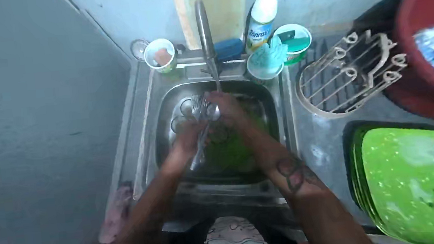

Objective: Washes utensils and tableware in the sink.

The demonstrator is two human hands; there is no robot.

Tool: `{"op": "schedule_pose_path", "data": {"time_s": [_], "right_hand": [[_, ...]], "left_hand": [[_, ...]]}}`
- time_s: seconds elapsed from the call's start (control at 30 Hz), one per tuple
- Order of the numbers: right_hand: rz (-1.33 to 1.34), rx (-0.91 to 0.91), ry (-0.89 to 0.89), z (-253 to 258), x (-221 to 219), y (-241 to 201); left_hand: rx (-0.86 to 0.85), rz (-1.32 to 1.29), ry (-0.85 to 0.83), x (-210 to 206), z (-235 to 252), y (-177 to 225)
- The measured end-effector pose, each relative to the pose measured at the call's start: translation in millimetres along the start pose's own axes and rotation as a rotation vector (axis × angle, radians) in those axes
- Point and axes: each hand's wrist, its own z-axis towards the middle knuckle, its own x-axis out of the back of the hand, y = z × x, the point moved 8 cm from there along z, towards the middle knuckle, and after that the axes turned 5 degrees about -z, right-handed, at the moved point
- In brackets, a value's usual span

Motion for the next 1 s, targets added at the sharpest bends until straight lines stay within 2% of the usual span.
{"op": "schedule_pose_path", "data": {"time_s": [0.1, 0.23, 0.4, 0.57, 0.7, 0.8, 0.9, 1.0], "right_hand": [[-0.133, 0.078, 0.065, -5, 1, -9], [-0.144, 0.049, 0.119, -5, 4, -7], [-0.241, 0.032, 0.056, -6, 5, -8], [-0.214, 0.002, 0.022, -5, 6, -6], [-0.372, 0.062, 0.116, -3, 10, -19], [-0.334, 0.075, 0.198, -7, 12, -24], [-0.274, 0.023, 0.091, -5, 8, -13], [-0.196, -0.075, -0.091, -3, -3, 4]], "left_hand": [[-0.031, -0.002, 0.022, 4, 1, -2], [-0.073, 0.013, 0.015, 4, -1, 2], [-0.090, 0.031, 0.015, 3, -4, 5], [-0.079, 0.082, 0.018, 1, -5, 1], [-0.003, 0.099, -0.027, -6, -5, -1], [0.017, 0.077, -0.108, -2, 0, -7], [0.020, 0.002, -0.104, -1, -1, -6], [0.020, -0.076, 0.009, 7, 0, -1]]}}
